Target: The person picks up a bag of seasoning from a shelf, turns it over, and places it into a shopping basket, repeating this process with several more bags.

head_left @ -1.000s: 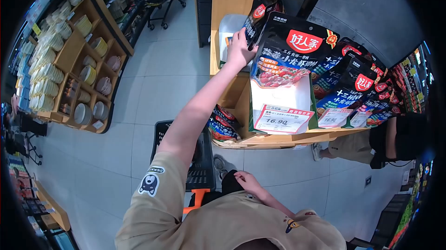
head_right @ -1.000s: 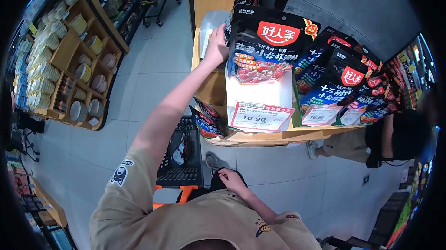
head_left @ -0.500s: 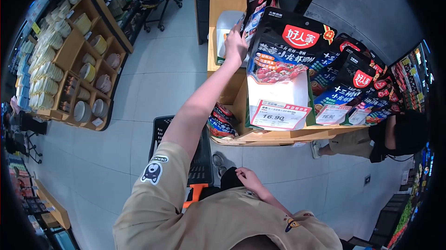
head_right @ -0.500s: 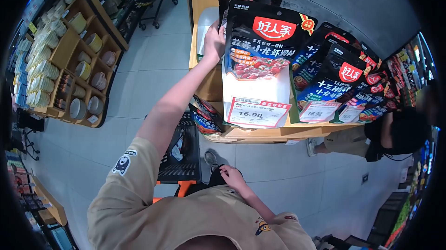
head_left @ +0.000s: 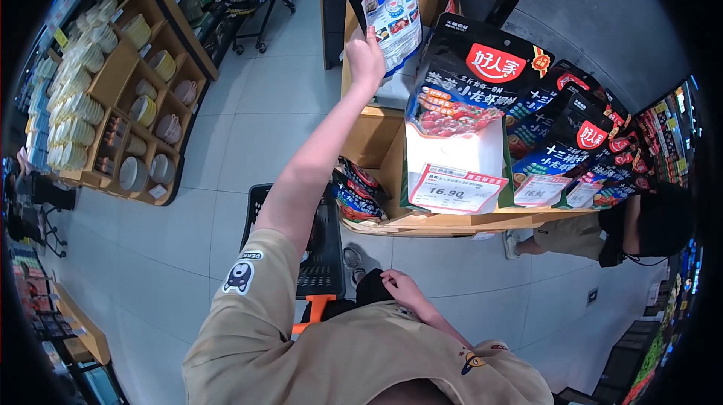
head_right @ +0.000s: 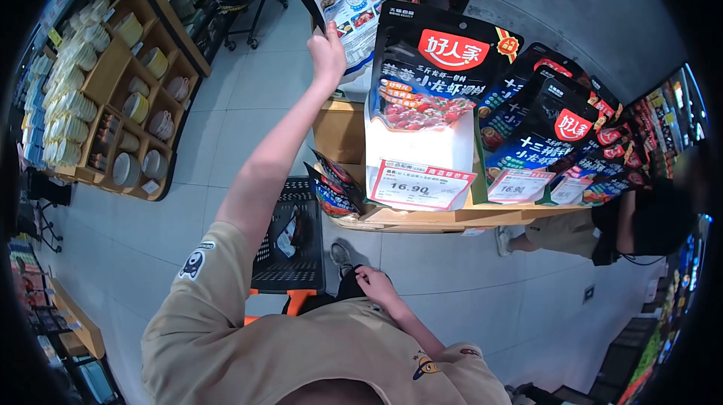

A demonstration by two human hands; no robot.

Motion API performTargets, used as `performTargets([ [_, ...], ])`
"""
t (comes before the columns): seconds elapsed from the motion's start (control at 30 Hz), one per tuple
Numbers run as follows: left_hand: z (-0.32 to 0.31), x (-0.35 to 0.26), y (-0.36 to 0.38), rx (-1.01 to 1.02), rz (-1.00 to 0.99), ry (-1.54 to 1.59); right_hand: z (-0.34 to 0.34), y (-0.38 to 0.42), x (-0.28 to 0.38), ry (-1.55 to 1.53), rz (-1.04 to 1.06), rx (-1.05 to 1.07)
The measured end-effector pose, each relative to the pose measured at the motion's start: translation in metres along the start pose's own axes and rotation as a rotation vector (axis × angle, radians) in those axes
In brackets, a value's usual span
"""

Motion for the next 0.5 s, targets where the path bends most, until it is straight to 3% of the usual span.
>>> performTargets([
  [0.03, 0.001, 0.001, -0.003, 0.021, 0.055, -0.003, 0.0, -0.001, 0.0, 0.005, 0.002, -0.002],
  [0.37, 0.055, -0.051, -0.011, -0.17, -0.121, 0.26, -0.003, -0.005, 0.005, 0.045, 0.028, 0.015],
  [0.5, 0.107, -0.07, 0.0, -0.289, 0.009, 0.344, -0.002, -0.005, 0.021, 0.042, 0.062, -0.007],
])
Point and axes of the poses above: each hand's wrist, its own y-axis away from the middle knuckle, its own z-axis out of the back of the hand, x = y × z, the point moved 4 cm from there along -y, towards the middle knuckle, and after that the axes turned 4 degrees about z, right-handed, at the moved point
